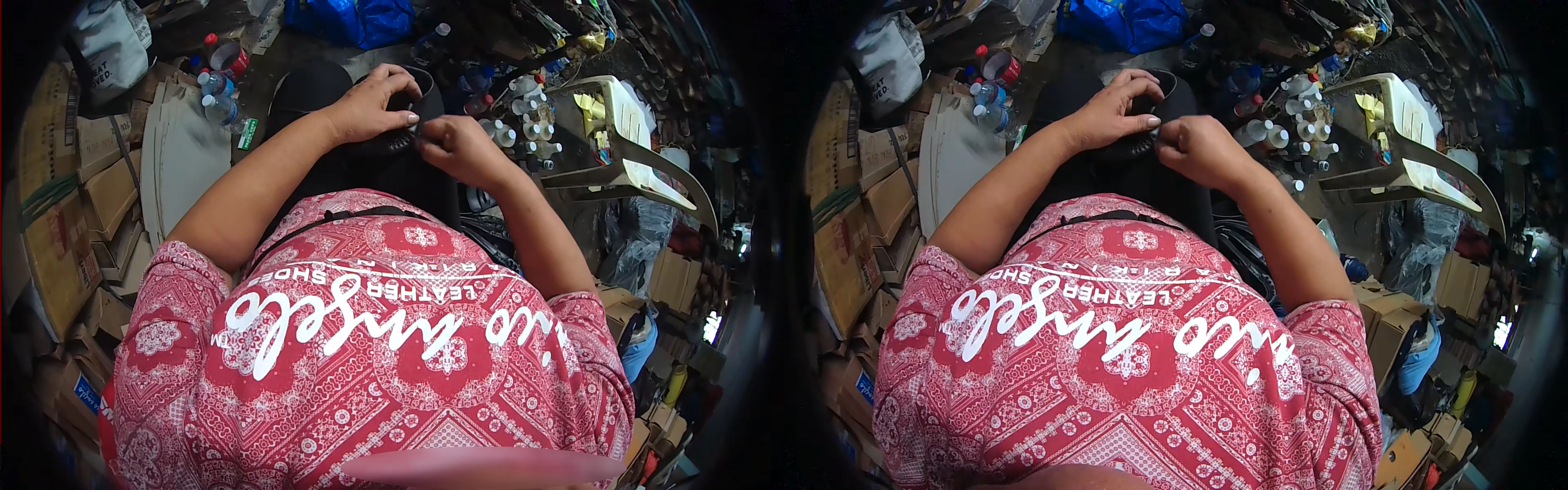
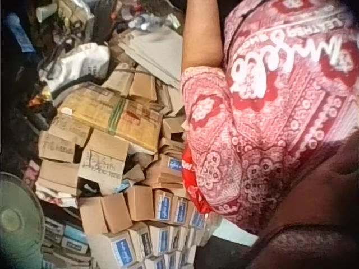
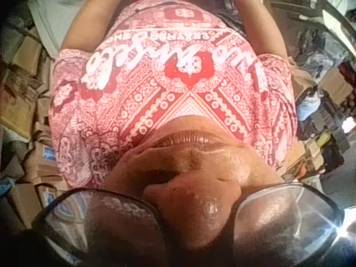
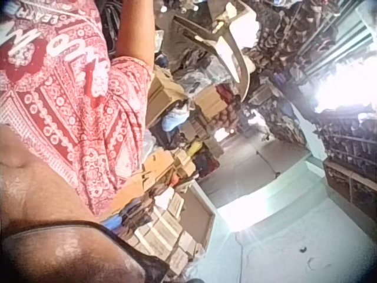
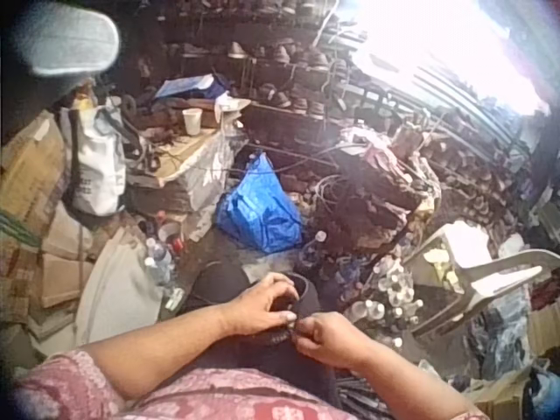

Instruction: The person sews together parts of a black shoe by hand using a needle and thread.

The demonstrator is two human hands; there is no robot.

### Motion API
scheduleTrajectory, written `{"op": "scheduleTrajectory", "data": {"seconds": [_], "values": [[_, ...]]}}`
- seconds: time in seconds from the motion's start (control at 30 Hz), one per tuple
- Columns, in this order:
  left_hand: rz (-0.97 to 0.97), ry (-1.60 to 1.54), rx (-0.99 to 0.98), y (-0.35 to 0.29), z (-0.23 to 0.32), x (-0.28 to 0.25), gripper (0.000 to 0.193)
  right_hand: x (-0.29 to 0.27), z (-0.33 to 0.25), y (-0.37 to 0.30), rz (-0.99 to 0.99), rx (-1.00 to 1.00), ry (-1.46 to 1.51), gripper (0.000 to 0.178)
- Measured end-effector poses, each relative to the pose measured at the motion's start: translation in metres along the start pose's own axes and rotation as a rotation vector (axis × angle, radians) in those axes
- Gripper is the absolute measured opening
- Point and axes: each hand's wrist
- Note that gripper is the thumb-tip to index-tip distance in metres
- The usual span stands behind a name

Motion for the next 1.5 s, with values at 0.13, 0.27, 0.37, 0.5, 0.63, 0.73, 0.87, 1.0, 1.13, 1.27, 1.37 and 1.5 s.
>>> {"op": "scheduleTrajectory", "data": {"seconds": [0.13, 0.27, 0.37, 0.5, 0.63, 0.73, 0.87, 1.0, 1.13, 1.27, 1.37, 1.5], "values": [[0.040, 0.021, 0.058, -0.001, -0.001, 0.001, 0.038, -0.009, -0.017, -0.022, 0.050, 0.023, 0.211, 0.022], [0.000, 0.055, 0.025, 0.001, 0.004, -0.012, 0.035, -0.030, -0.022, -0.044, 0.204, 0.138, 0.410, 0.024], [-0.182, 0.019, 0.011, 0.013, 0.011, -0.032, 0.029, -0.024, -0.020, -0.036, 0.272, 0.007, 0.248, 0.011], [-0.309, 0.160, -0.008, 0.026, 0.020, -0.046, 0.030, -0.014, -0.019, -0.021, 0.201, 0.031, -0.024, 0.020], [-0.318, 0.100, -0.016, 0.029, 0.022, -0.045, 0.029, -0.011, -0.022, -0.013, 0.187, 0.044, -0.113, 0.021], [-0.333, 0.048, -0.004, 0.028, 0.020, -0.045, 0.027, -0.012, -0.023, -0.010, 0.173, 0.049, -0.123, 0.021], [-0.369, 0.066, 0.016, 0.028, 0.020, -0.049, 0.025, -0.013, -0.023, -0.007, 0.183, 0.021, -0.170, 0.019], [-0.390, 0.094, 0.022, 0.029, 0.019, -0.050, 0.027, -0.012, -0.025, -0.003, 0.193, 0.003, -0.231, 0.018], [-0.398, 0.089, 0.027, 0.028, 0.017, -0.050, 0.030, -0.013, -0.030, 0.000, 0.188, -0.013, -0.339, 0.017], [-0.394, 0.115, 0.054, 0.027, 0.015, -0.051, 0.033, -0.011, -0.033, 0.002, 0.179, -0.004, -0.283, 0.017], [-0.404, 0.149, 0.044, 0.027, 0.016, -0.051, 0.035, -0.004, -0.029, 0.003, 0.179, 0.015, -0.228, 0.016], [-0.409, 0.135, 0.045, 0.027, 0.017, -0.050, 0.035, -0.001, -0.008, 0.002, 0.134, 0.070, -0.030, 0.016]]}}
Point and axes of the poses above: each hand's wrist, its own y-axis towards the middle knuckle, its own x-axis out of the palm, z = x × y, and after that the axes turned 7 degrees about -y, right-handed
